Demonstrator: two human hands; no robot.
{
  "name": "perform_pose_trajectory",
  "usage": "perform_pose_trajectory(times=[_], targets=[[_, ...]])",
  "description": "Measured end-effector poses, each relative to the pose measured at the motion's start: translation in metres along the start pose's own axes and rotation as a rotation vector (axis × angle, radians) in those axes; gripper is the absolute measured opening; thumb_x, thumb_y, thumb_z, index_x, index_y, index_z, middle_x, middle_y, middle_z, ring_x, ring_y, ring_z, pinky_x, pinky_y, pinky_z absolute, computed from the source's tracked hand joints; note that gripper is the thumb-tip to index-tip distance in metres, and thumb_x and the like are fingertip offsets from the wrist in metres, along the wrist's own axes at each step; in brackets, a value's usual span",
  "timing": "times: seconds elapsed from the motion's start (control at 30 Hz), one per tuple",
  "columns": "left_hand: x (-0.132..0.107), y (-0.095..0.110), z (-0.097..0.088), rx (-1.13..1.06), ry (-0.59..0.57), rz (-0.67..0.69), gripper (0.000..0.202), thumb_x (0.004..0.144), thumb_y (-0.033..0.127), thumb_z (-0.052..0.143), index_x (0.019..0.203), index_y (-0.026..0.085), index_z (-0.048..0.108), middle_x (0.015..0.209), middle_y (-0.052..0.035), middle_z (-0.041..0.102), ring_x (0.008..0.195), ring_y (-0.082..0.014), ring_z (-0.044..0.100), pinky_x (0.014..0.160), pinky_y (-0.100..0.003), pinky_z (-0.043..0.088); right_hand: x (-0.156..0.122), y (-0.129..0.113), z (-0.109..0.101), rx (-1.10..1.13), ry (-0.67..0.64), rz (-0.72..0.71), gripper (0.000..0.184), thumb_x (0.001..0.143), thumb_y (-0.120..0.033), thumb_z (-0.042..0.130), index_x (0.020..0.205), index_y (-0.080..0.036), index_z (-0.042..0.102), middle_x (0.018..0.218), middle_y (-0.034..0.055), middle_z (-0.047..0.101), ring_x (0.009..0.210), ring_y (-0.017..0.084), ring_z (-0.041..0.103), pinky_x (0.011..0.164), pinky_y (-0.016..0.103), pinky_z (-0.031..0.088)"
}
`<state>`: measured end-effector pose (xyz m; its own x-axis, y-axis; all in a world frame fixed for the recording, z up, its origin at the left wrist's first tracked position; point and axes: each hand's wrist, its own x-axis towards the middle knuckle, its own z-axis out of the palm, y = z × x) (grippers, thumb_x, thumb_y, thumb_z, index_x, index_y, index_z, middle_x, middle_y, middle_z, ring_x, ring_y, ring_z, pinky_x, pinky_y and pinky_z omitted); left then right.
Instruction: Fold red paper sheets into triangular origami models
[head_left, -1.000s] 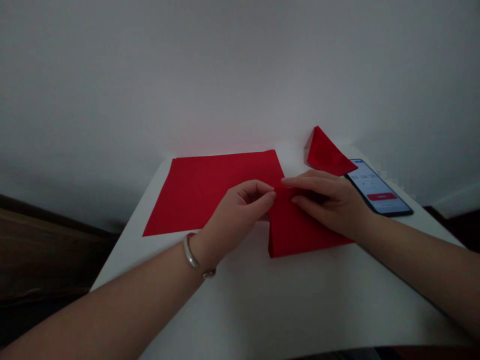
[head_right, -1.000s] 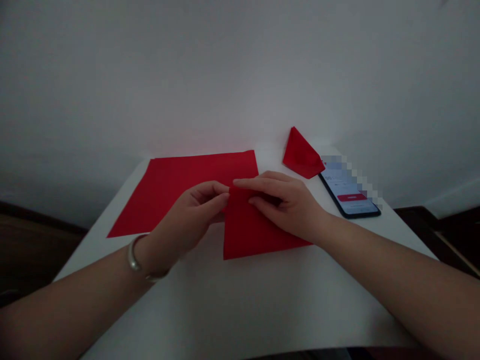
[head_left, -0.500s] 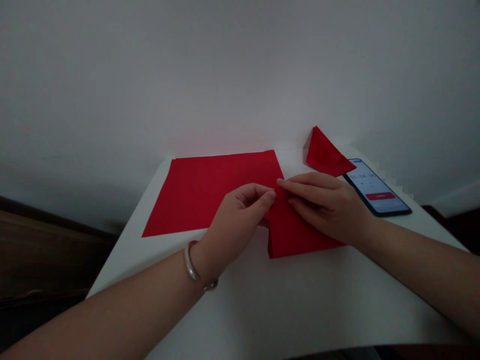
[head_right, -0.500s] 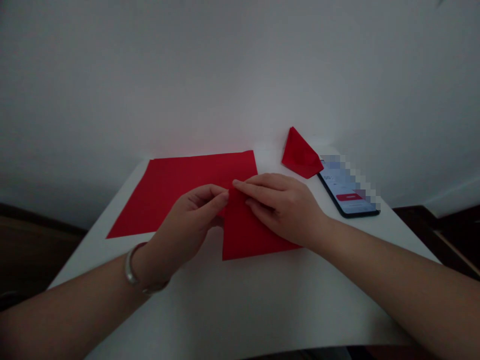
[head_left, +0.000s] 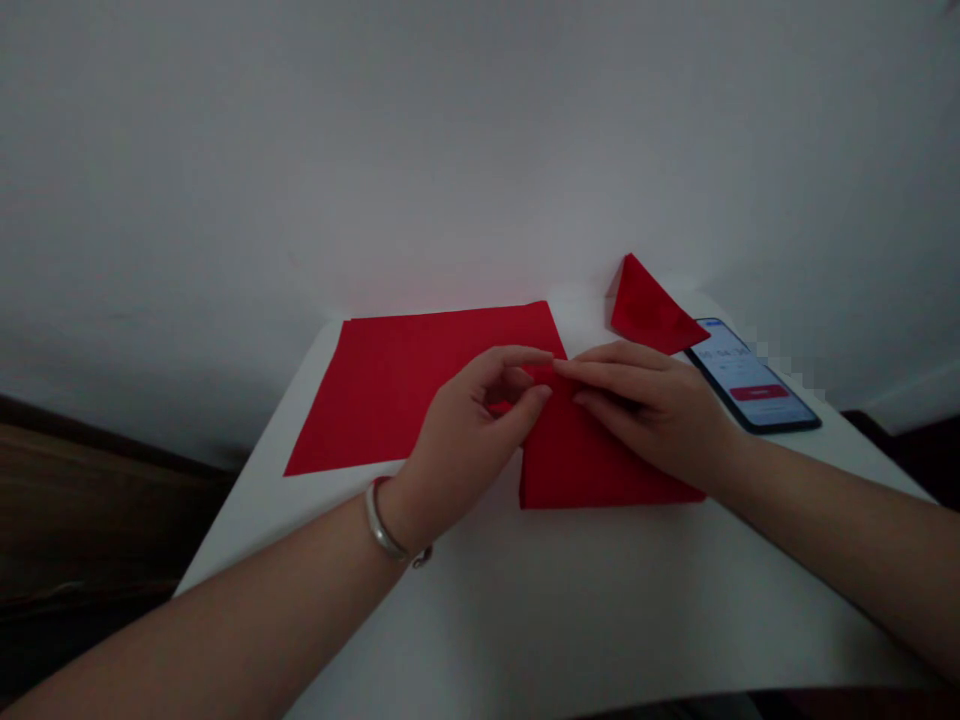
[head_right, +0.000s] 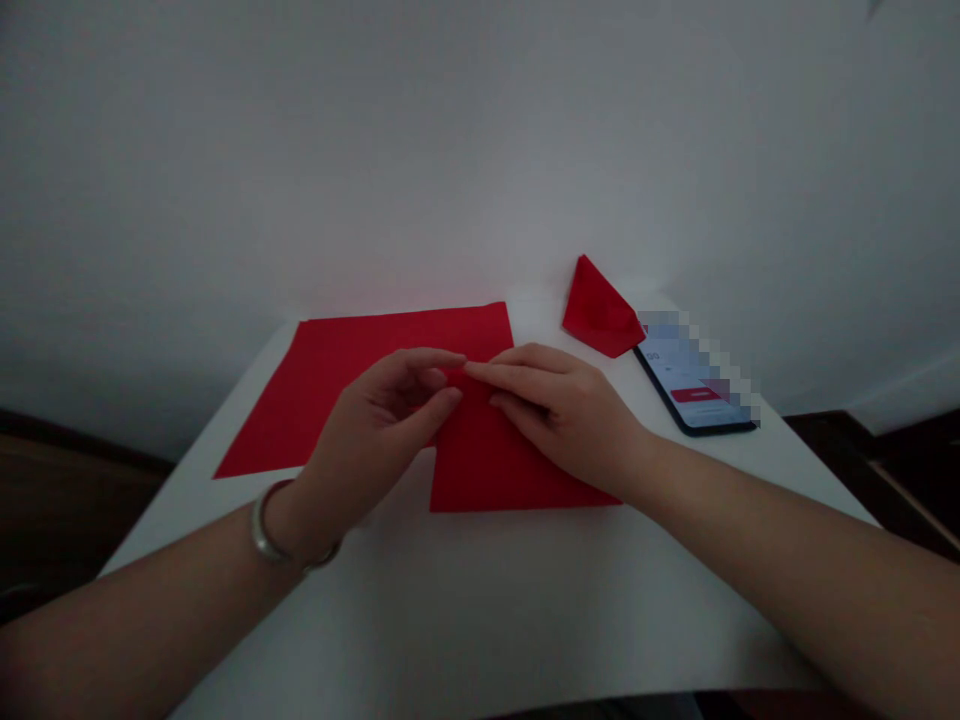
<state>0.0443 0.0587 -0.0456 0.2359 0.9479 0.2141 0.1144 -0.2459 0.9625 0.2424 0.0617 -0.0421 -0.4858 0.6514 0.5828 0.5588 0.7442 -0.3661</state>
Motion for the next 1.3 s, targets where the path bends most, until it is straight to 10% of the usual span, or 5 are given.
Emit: perform_pose_trajectory(times=[0.53,0.77,1.3], targets=[[0.001,-0.009,-0.021,0.335,0.25,0.245,0.003,0.089,0.02,0.049,0.087,0.022,0.047,0.082,0.0013,0.054,0.071,-0.0116,0.052,0.062,-0.023,0.04,-0.009,0.009,-0.003,-0.029,0.098,0.317,0.028,0.081,-0.031,0.064,0.109,-0.027,0.068,0.101,0.0037,0.071,0.083,0.021,0.066,0.071,0.038,0.056],[0.001,-0.009,-0.022,0.345,0.192,0.224,0.01,0.091,0.02,0.045,0.094,0.021,0.055,0.09,-0.001,0.06,0.079,-0.0133,0.056,0.07,-0.025,0.044,-0.012,0.019,0.003,0.083,0.139,0.411,0.024,0.084,-0.031,0.06,0.106,-0.027,0.071,0.097,0.0032,0.073,0.084,0.02,0.067,0.075,0.037,0.056],[0.002,-0.013,-0.032,1.189,-0.112,0.15,0.022,0.09,0.02,0.044,0.1,0.019,0.064,0.096,-0.0057,0.067,0.093,-0.0233,0.06,0.085,-0.036,0.048,-0.008,0.039,0.013,-0.157,-0.188,0.387,0.018,0.083,-0.019,0.06,0.092,-0.024,0.074,0.092,0.0018,0.074,0.085,0.019,0.066,0.077,0.033,0.051]])
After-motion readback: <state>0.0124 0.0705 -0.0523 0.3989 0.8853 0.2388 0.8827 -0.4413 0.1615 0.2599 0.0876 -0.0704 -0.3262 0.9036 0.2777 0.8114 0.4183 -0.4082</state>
